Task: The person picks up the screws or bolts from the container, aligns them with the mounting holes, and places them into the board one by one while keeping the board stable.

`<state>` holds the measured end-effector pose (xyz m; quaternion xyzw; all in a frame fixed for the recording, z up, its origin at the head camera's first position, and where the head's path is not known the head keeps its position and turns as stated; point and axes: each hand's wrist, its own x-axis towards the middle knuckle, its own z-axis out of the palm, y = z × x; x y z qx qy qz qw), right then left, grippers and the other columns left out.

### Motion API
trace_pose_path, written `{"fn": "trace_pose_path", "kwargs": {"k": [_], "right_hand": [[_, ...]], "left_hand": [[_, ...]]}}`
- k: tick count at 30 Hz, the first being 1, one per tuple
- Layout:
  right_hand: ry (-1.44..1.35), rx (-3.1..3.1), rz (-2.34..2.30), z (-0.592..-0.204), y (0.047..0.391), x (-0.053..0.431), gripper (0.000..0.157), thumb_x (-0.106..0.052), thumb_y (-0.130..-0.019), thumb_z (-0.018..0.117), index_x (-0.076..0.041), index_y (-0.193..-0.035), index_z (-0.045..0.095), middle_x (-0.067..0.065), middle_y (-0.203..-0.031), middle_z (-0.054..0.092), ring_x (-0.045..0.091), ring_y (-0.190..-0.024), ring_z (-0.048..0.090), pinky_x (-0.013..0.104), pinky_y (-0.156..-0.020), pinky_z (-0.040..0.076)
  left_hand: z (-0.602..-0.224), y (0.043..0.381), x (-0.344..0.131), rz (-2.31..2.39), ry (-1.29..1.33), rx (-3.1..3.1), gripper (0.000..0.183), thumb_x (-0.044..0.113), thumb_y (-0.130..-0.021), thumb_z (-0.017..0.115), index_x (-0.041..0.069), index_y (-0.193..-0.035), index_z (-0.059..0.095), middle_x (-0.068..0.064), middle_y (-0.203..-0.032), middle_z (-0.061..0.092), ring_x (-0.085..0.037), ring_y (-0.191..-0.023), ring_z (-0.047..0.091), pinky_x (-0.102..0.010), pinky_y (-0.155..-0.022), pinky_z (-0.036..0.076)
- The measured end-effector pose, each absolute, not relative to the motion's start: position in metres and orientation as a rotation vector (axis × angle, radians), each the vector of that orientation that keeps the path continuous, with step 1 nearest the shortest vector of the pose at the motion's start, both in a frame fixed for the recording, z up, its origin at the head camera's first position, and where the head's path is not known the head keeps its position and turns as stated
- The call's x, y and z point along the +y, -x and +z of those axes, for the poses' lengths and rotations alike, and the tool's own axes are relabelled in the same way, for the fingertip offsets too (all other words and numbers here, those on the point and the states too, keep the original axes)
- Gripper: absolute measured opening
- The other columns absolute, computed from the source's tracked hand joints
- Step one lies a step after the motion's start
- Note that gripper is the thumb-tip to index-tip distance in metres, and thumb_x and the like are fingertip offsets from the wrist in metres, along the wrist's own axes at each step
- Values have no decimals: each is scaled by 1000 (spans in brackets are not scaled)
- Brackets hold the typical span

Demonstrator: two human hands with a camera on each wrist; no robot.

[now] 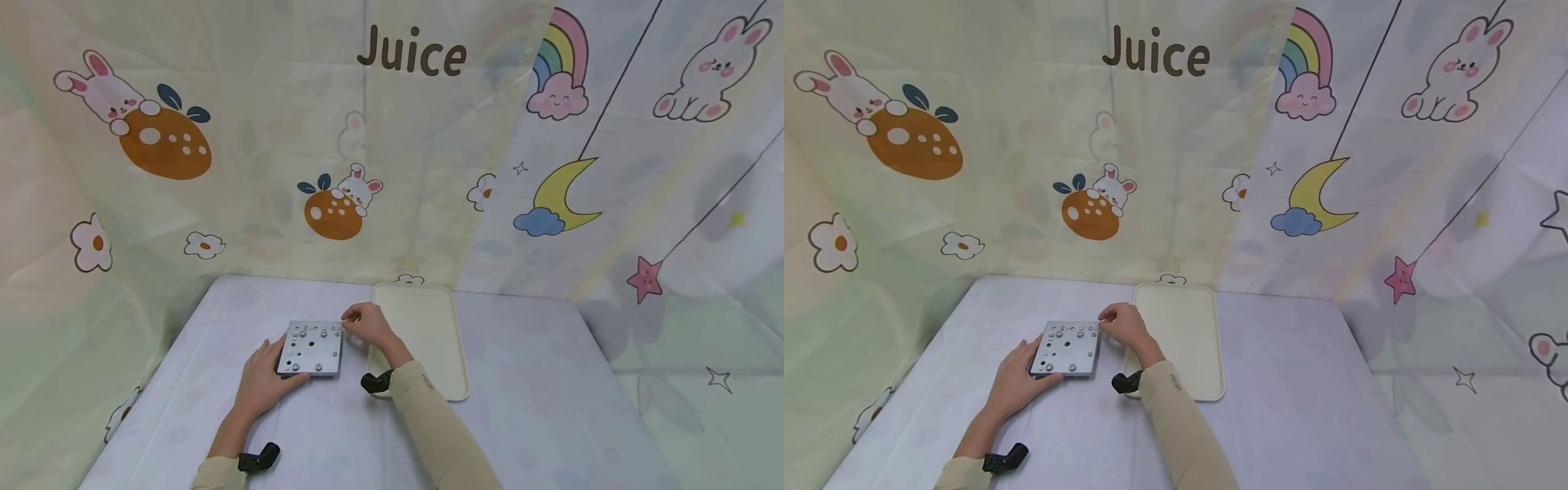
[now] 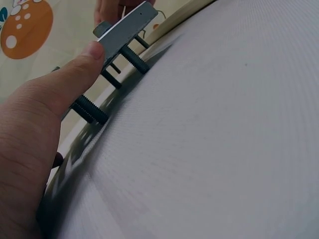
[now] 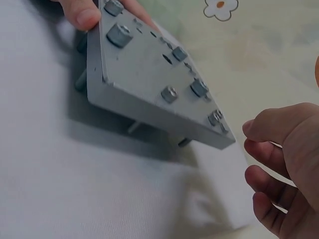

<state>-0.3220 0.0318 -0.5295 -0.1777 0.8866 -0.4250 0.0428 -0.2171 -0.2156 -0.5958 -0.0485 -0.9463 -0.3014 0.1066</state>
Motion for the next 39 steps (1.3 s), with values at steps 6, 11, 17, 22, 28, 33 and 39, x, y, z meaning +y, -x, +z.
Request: {"fn": "trace_pose_path", "kwargs": {"k": [6,11,17,22,28,33,39], "right_hand": [[553,2746,-1246,-534,320,54,8,-12,-87,70,-10,-93,74,-6,-78,65,8,-71,57,21,-59,49],[571,2764,-1251,-530,314,75,9,-12,-87,69,-8,-94,74,-3,-81,67,11,-74,59,25,-63,51],[585,2784,-1242,-528,306,100,11,-12,-88,69,-7,-96,74,-2,-83,67,11,-75,60,25,-64,51],[579,2805,-1222,-527,295,120,11,-11,-89,68,-5,-97,73,-2,-83,67,13,-75,59,27,-66,51],[545,2816,-1173,-536,279,141,11,-13,-89,68,-7,-97,73,-4,-82,66,11,-75,58,28,-68,51],[489,2829,-1164,-545,263,157,11,-12,-89,68,-7,-98,73,-4,-82,66,12,-76,59,29,-69,52],[477,2875,-1145,-553,244,173,9,-11,-88,70,-9,-97,73,-6,-81,65,9,-74,58,26,-66,51]], "left_hand": [[-599,217,-215,-875,159,-2769,113,76,-68,69,9,-151,34,-23,-145,42,-49,-137,26,-65,-108,21],[-601,218,-217,-872,179,-2769,111,75,-69,68,11,-153,31,-22,-147,40,-48,-138,24,-65,-108,20],[-601,219,-218,-862,183,-2771,112,75,-69,68,12,-153,29,-21,-147,42,-49,-138,24,-64,-110,19],[-600,219,-217,-852,196,-2757,111,73,-70,70,11,-153,29,-21,-147,42,-49,-138,24,-64,-109,19],[-602,220,-215,-858,202,-2756,111,72,-71,70,11,-154,29,-21,-147,42,-49,-138,24,-64,-109,19],[-603,221,-216,-852,210,-2759,110,71,-71,70,10,-154,28,-23,-146,41,-49,-138,24,-64,-110,18],[-602,222,-216,-849,217,-2758,110,69,-71,72,9,-153,29,-24,-145,43,-50,-137,25,-63,-110,19]]}}
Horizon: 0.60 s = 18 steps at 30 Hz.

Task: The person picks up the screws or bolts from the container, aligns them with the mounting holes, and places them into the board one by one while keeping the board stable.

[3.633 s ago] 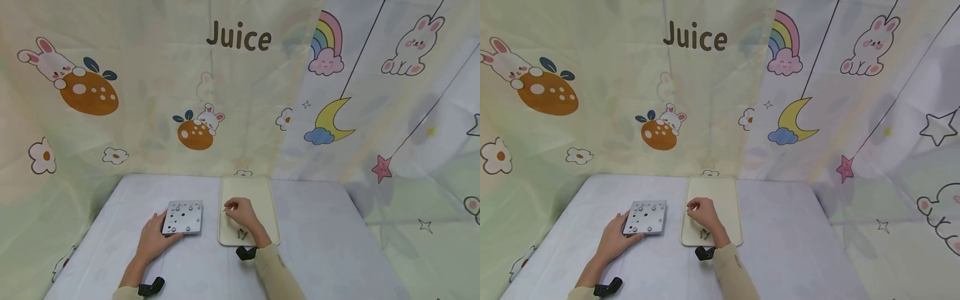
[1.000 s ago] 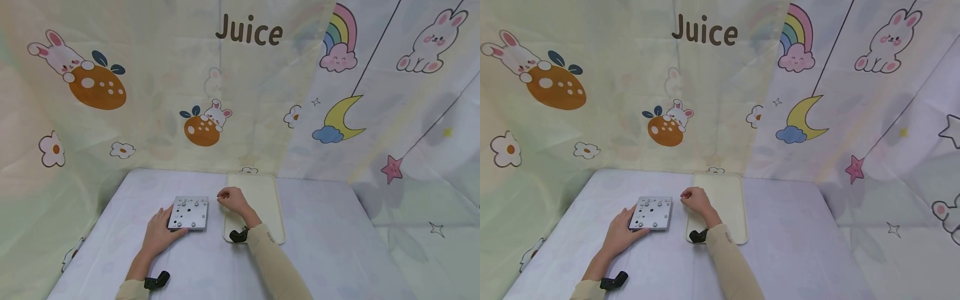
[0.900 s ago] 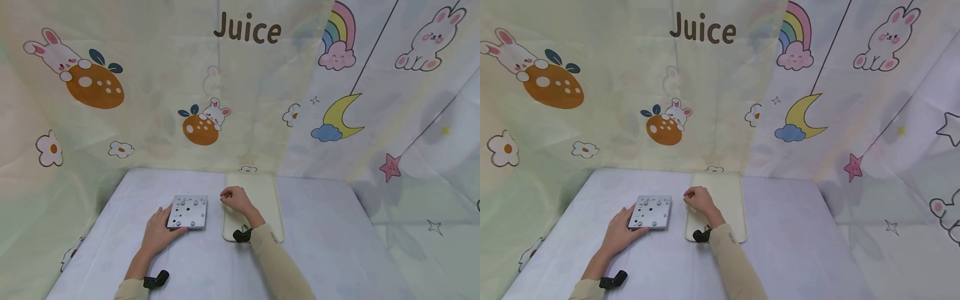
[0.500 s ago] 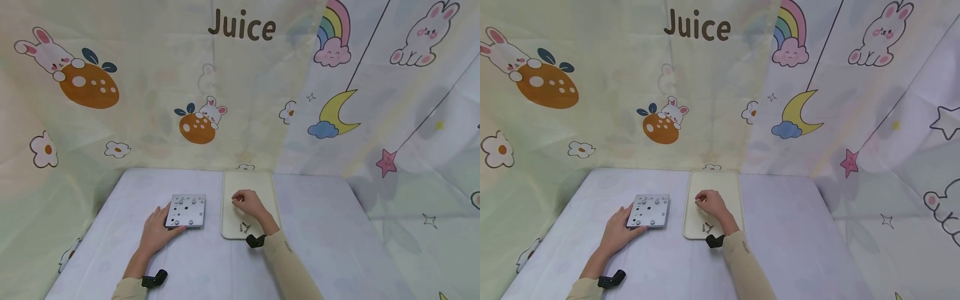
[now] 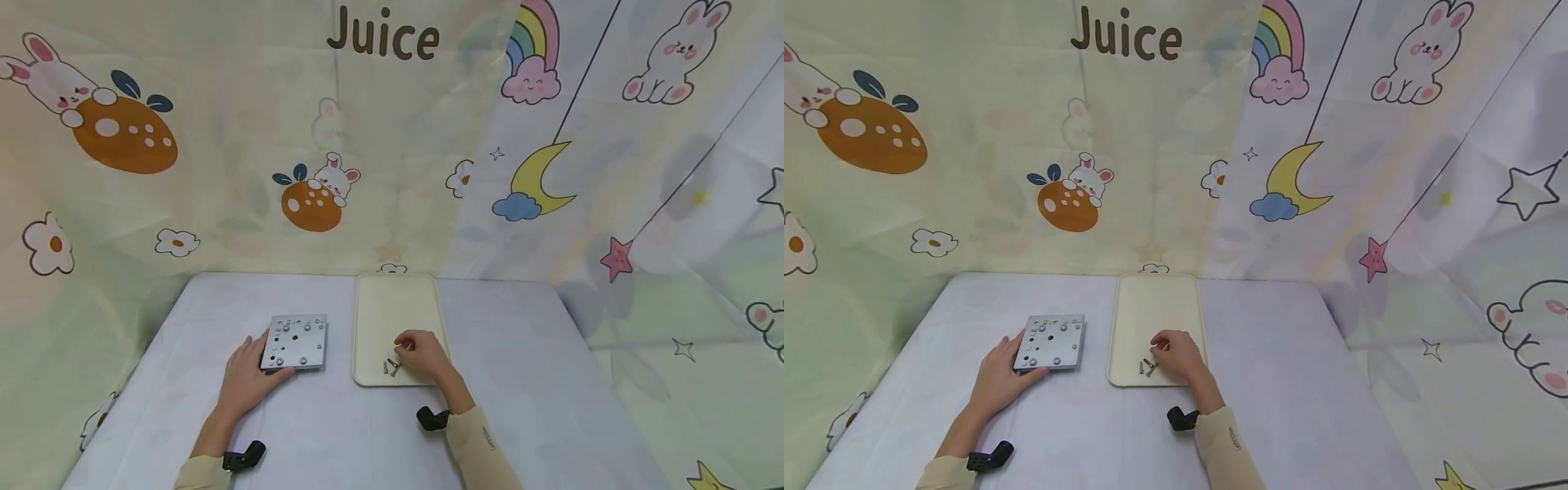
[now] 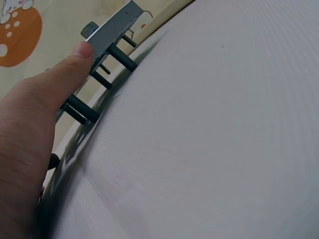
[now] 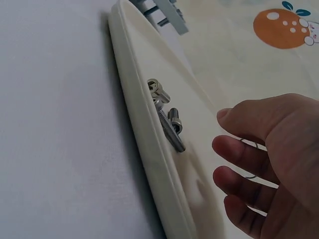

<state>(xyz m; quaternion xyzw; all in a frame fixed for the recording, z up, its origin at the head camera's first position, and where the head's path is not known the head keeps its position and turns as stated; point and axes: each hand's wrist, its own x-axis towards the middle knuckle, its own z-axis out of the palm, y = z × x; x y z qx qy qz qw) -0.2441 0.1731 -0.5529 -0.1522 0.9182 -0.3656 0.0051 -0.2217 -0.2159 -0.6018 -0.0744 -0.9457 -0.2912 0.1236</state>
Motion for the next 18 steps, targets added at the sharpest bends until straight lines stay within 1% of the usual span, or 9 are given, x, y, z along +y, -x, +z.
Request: {"fn": "trace_pose_path", "kwargs": {"k": [4,12,18], "right_hand": [[486,2886,-1167,-554,230,179,7,-10,-88,71,-9,-94,74,-8,-79,64,7,-71,56,24,-64,50],[498,2886,-1212,-557,209,180,7,-8,-88,71,-9,-94,74,-10,-77,63,7,-69,56,23,-60,49],[533,2941,-1257,-567,196,174,7,-9,-84,73,-14,-89,74,-12,-74,60,5,-64,52,22,-55,47]], "left_hand": [[-604,222,-217,-844,222,-2763,111,70,-72,71,9,-153,28,-24,-145,42,-50,-137,25,-64,-109,19],[-604,222,-216,-846,214,-2757,110,71,-72,70,9,-153,28,-24,-145,42,-49,-137,25,-64,-109,19],[-603,221,-216,-842,221,-2749,111,71,-71,71,9,-153,29,-24,-145,43,-50,-137,26,-64,-109,19]]}}
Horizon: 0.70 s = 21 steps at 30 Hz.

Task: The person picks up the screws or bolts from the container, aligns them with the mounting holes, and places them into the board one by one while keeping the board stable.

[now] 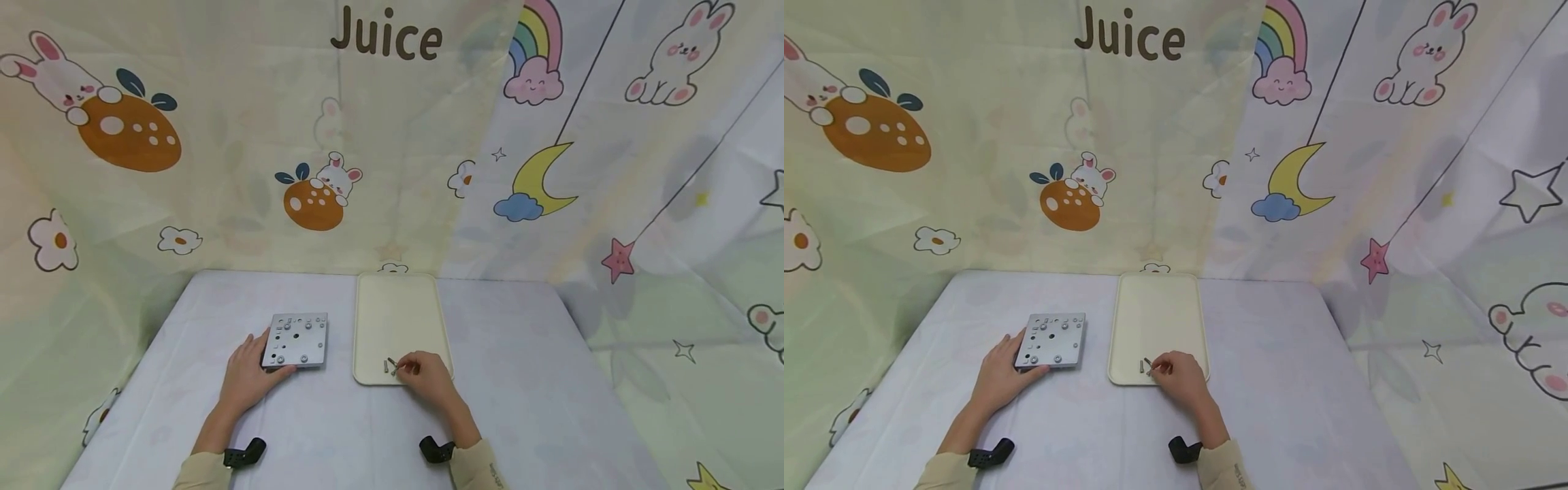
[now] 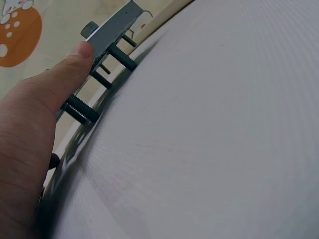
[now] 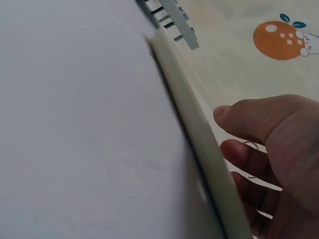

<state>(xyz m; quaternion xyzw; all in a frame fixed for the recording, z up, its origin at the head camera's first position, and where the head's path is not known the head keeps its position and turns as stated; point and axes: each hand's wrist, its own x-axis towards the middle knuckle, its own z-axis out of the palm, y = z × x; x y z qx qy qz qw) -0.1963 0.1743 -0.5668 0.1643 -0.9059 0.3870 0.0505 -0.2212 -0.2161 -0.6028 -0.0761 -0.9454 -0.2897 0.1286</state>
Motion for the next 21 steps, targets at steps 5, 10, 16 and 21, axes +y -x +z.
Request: {"fn": "trace_pose_path", "kwargs": {"k": [5,10,16,21], "right_hand": [[-461,-2748,1123,-574,192,166,6,-12,-83,74,-18,-86,73,-16,-73,59,3,-65,51,21,-57,46],[-390,-2742,1095,-574,192,158,6,-20,-80,79,-17,-83,74,-15,-70,59,4,-63,52,22,-55,46],[-269,-2817,976,-576,195,150,17,-36,-76,82,-21,-79,75,-17,-68,56,0,-59,50,20,-52,43],[-214,-2819,902,-576,197,145,19,-39,-73,83,-22,-76,75,-17,-66,57,1,-57,51,20,-48,42]], "left_hand": [[-603,222,-216,-840,216,-2756,111,71,-71,70,8,-153,29,-22,-146,42,-49,-138,25,-62,-110,18],[-602,222,-217,-837,212,-2759,111,72,-72,69,8,-153,28,-23,-146,42,-49,-138,25,-63,-110,18],[-602,220,-216,-833,215,-2760,111,72,-72,70,7,-152,30,-24,-146,41,-50,-137,26,-63,-110,19],[-602,220,-217,-840,212,-2758,110,71,-72,70,8,-152,30,-23,-147,41,-49,-137,25,-63,-110,19]]}}
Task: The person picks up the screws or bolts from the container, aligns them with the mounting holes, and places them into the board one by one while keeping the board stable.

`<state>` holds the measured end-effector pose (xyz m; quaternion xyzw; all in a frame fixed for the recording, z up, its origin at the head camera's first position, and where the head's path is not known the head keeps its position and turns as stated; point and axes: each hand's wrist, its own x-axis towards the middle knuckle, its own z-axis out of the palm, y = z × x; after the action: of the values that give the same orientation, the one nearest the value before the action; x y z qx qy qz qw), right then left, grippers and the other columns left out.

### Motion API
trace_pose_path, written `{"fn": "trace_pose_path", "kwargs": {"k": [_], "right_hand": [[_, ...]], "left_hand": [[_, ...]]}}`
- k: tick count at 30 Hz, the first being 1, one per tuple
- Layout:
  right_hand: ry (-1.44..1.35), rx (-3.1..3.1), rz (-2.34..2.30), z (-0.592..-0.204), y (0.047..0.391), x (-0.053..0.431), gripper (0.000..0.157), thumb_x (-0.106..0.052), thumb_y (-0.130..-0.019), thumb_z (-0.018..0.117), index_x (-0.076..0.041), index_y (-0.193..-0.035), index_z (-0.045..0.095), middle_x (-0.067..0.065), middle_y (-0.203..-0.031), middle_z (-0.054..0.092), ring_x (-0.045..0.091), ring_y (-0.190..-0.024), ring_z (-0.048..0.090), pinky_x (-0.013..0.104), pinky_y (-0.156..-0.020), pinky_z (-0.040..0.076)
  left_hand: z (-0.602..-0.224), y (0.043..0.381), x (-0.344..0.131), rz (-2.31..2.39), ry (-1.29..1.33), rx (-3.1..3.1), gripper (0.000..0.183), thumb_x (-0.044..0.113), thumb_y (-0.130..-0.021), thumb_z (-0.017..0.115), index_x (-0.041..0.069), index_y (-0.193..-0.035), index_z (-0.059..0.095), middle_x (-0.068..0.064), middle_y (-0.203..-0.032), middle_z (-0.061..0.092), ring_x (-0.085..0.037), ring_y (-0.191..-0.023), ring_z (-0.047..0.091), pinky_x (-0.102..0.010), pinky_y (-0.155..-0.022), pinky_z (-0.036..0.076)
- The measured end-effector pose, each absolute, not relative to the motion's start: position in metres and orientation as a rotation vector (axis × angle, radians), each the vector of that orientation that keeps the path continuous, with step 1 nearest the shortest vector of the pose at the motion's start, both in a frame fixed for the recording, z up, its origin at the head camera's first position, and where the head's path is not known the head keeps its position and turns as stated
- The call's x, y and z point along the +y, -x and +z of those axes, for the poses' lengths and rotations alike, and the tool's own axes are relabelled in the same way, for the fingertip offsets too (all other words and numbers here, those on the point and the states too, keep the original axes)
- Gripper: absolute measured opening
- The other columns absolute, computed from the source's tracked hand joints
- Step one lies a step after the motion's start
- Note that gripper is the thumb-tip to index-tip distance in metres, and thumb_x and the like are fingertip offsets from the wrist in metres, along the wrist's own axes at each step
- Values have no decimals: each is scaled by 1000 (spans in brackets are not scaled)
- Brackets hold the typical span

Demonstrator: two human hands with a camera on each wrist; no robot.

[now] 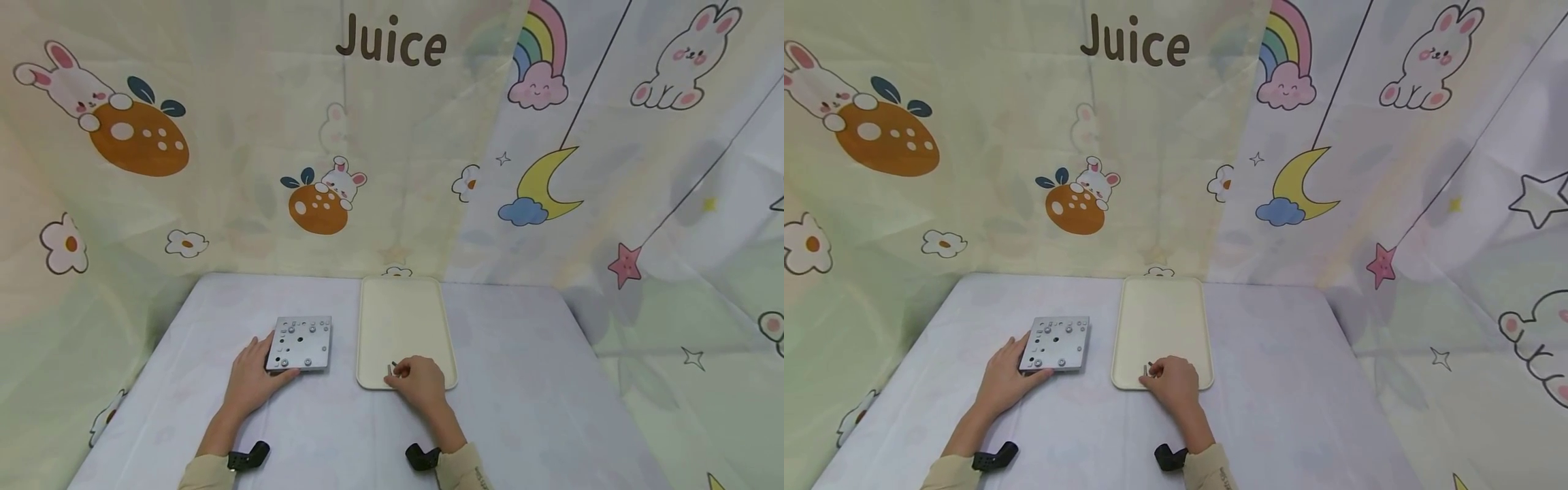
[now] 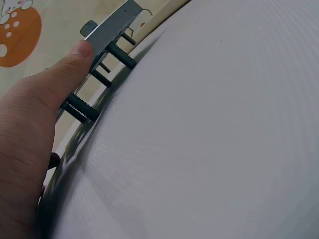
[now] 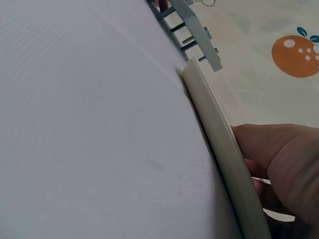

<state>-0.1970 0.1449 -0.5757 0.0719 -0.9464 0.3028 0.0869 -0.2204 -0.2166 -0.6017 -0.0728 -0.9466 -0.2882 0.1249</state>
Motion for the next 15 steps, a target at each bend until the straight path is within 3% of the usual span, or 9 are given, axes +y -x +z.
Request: {"fn": "trace_pose_path", "kwargs": {"k": [15], "right_hand": [[-256,-2719,832,-576,196,140,6,-24,-78,80,-19,-76,76,-13,-69,62,5,-62,55,22,-53,46]], "left_hand": [[-602,222,-216,-873,201,-2749,112,70,-69,73,7,-152,31,-22,-145,43,-49,-137,26,-63,-109,19]]}}
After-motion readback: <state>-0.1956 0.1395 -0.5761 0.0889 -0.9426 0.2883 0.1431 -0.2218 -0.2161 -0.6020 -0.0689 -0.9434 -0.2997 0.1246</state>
